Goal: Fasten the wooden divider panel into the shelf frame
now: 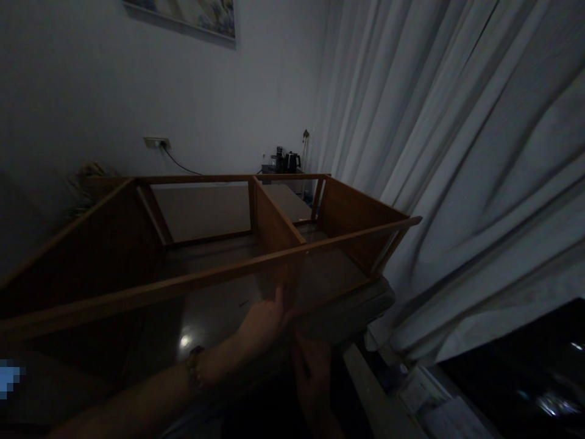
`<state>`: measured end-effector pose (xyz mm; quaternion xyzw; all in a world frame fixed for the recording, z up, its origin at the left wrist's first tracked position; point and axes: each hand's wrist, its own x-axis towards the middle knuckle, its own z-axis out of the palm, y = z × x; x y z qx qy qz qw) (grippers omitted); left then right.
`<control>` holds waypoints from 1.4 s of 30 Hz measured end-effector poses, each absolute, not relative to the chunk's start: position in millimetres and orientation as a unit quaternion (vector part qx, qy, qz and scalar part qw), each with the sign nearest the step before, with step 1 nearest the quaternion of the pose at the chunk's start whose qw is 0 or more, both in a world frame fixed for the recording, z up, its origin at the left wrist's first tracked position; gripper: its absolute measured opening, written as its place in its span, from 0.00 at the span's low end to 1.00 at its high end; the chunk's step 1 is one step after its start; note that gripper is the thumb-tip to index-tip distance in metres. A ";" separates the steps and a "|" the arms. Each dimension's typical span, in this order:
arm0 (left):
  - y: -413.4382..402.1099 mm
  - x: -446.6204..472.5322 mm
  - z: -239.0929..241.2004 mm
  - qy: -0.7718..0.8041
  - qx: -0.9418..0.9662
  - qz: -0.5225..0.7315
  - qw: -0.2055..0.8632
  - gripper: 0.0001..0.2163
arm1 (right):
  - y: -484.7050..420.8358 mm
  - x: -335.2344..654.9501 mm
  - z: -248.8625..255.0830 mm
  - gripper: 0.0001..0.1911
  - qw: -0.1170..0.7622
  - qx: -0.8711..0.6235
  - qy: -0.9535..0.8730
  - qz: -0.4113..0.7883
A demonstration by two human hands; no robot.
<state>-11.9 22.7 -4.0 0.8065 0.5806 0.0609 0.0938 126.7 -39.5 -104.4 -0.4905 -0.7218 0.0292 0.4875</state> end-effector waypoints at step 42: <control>22.3 -12.0 -7.1 0.582 0.806 0.077 0.073 0.24 | -40.1 132.6 -81.0 0.12 0.522 -0.532 -0.619 0.247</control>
